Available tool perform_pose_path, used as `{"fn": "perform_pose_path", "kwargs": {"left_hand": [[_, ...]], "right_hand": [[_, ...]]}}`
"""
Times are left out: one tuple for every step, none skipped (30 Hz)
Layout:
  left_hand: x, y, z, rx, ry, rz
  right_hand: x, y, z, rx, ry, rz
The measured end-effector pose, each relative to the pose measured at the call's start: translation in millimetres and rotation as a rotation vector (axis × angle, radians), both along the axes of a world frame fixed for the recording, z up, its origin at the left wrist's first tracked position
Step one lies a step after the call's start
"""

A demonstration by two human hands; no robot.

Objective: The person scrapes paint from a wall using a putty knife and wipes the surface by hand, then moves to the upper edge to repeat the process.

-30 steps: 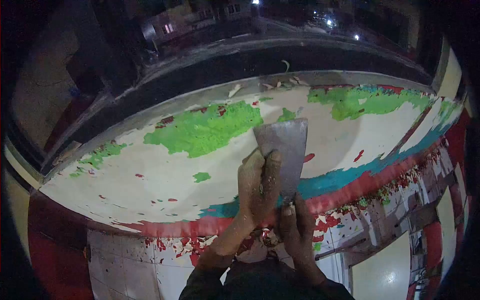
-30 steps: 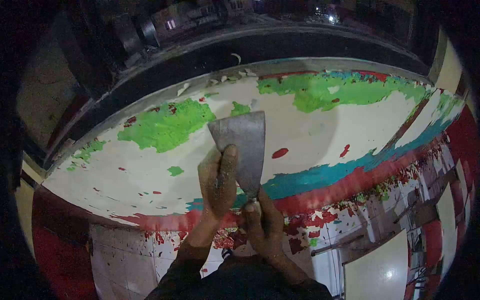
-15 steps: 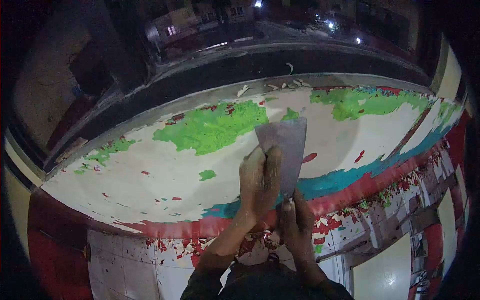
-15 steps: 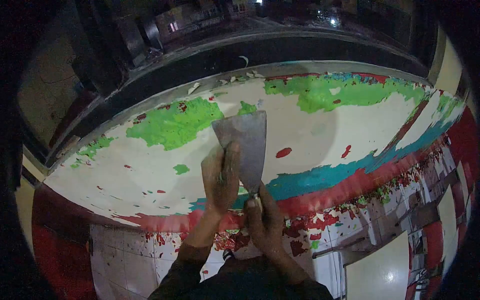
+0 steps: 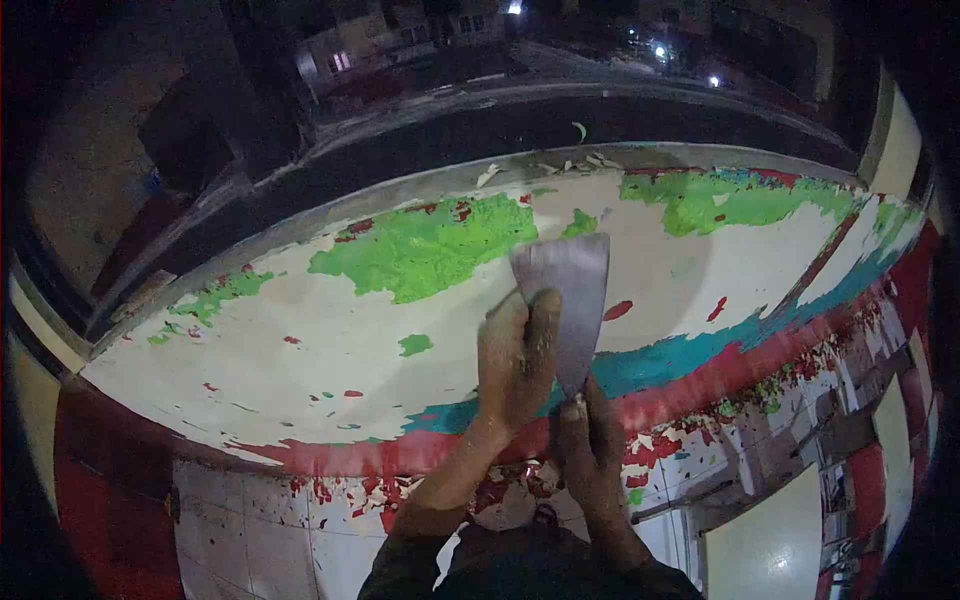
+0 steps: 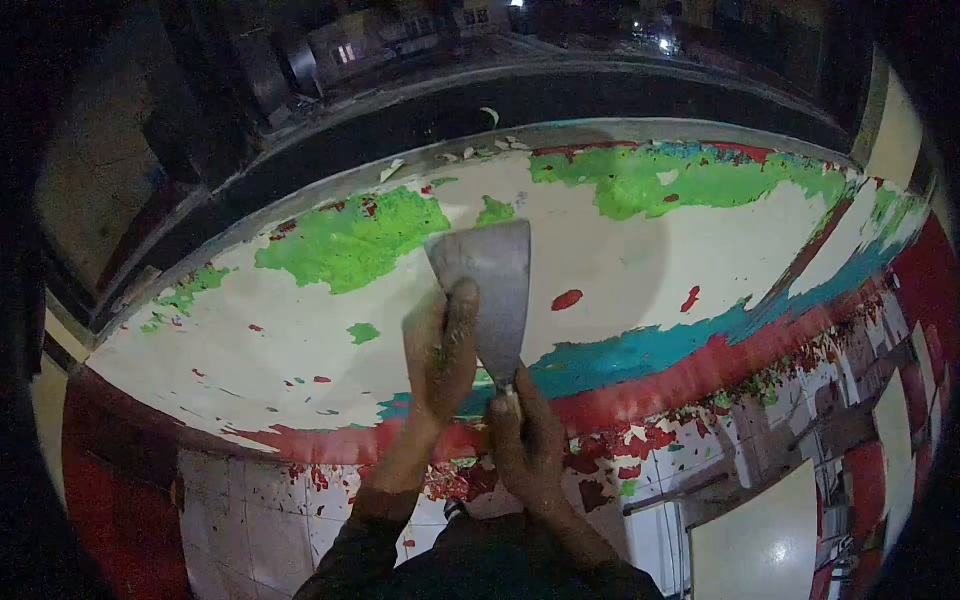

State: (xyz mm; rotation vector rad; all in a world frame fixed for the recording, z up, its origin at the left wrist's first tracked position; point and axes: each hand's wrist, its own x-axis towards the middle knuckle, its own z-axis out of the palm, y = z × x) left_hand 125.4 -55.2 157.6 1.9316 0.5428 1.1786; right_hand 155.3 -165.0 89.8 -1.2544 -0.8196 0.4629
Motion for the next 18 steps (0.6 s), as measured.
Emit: {"fn": "perform_pose_path", "kwargs": {"left_hand": [[0, 1, -2, -0.037, 0.001, -0.016], [0, 2, -5, -0.074, 0.003, -0.028], [0, 4, -7, -0.105, 0.003, -0.039], [-1, 2, -10, -0.081, -0.014, -0.025], [0, 0, -12, -0.05, -0.037, -0.015], [2, -1, -12, -0.018, -0.063, -0.005], [2, 2, -12, -0.014, -0.043, -0.013], [1, 5, -13, -0.019, -0.018, -0.022], [1, 6, -15, -0.025, 0.003, -0.027], [0, 3, -17, -0.062, -0.006, -0.033], [-1, 0, -16, -0.095, -0.013, -0.04], [-2, 0, -13, -0.117, -0.026, -0.048], [0, 4, -13, -0.045, -0.022, -0.025], [2, 9, -15, 0.028, -0.021, 0.0], [2, 10, -13, 0.091, -0.012, 0.024], [3, 10, -9, 0.053, -0.046, -0.006], [3, 9, -2, 0.007, -0.077, -0.032], [2, 7, 3, -0.037, -0.108, -0.055]], "right_hand": [[-2, -2, 1, 0.001, 0.045, 0.025], [-4, -4, 5, 0.0, 0.091, 0.055], [-5, -5, 8, 0.007, 0.136, 0.085], [-7, -7, 6, -0.022, 0.104, 0.057], [-8, -9, 4, -0.042, 0.067, 0.025], [-7, -8, 2, -0.062, 0.025, -0.007], [-5, -5, 0, -0.048, 0.017, -0.008], [-4, -3, -3, -0.042, 0.012, -0.01], [-3, -2, -6, -0.038, 0.005, -0.008], [-4, -4, -5, -0.036, 0.049, 0.02], [-7, -7, -1, -0.028, 0.095, 0.046], [-8, -6, 3, -0.01, 0.135, 0.071], [-6, -3, 3, 0.017, 0.114, 0.061], [-4, 2, 1, 0.043, 0.091, 0.052], [-4, 4, -1, 0.062, 0.076, 0.04], [-4, 6, 1, 0.07, 0.084, 0.045], [-4, 7, 5, 0.07, 0.095, 0.054], [-5, 7, 7, 0.072, 0.108, 0.064]]}}
